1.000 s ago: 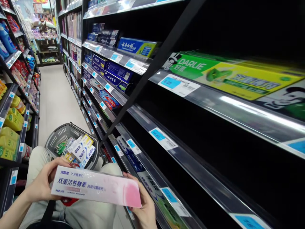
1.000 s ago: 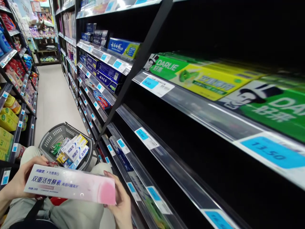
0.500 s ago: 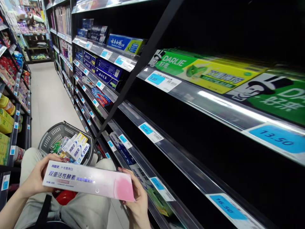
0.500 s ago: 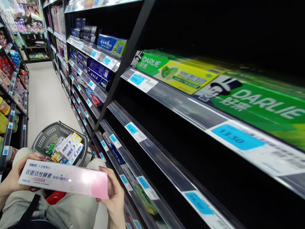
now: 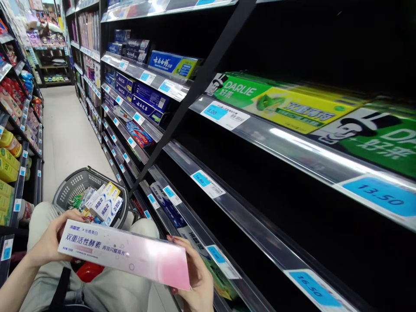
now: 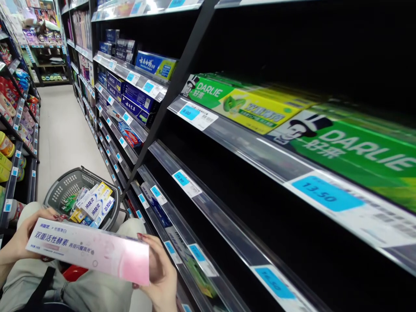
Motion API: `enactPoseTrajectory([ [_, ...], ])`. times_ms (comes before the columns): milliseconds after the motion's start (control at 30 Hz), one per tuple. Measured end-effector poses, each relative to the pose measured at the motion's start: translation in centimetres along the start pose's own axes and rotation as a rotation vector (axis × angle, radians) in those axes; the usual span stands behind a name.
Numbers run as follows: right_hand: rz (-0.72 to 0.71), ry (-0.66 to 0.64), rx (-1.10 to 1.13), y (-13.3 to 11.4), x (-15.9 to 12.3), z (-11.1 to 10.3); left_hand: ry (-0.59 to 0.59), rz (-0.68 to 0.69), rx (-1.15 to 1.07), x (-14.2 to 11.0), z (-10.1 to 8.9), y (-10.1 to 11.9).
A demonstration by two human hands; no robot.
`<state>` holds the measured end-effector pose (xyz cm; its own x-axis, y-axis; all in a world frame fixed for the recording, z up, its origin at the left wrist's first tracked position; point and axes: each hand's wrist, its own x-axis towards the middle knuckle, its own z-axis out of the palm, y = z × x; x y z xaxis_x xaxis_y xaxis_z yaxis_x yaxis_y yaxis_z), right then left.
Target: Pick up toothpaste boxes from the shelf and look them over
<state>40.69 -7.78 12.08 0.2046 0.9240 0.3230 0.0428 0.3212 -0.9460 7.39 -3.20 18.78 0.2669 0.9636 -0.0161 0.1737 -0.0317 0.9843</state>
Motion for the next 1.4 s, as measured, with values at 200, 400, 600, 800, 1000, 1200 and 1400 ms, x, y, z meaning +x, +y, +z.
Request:
enactPoseTrajectory([
  [200,0.205,0.001,0.124,4.0,-1.3,-0.4,-0.009,0.006,-0.04,-0.2,1.2,1.7],
  [400,0.308,-0.002,0.23,5.7,-2.3,-0.5,-0.063,0.021,0.005,-0.3,1.7,2.7],
  [600,0.254,0.056,0.248,3.6,-1.7,0.4,-0.031,-0.055,-0.013,-0.1,0.2,0.5],
  [800,0.006,-0.092,0.379,-2.5,0.6,3.7,-0.01,-0.336,-0.141,2.0,-0.7,-4.5],
  [1000,-0.002,-0.139,0.233,-5.9,0.8,6.6,-0.122,-0.337,-0.303,3.2,1.8,-10.6],
  [1200,0.036,-0.2,0.099,-7.0,0.4,7.8,-0.148,-0.335,-0.403,3.0,4.0,-13.0],
  [1400,0.002,-0.133,0.145,-5.9,0.9,5.7,-0.111,-0.332,-0.341,3.0,2.8,-11.5],
])
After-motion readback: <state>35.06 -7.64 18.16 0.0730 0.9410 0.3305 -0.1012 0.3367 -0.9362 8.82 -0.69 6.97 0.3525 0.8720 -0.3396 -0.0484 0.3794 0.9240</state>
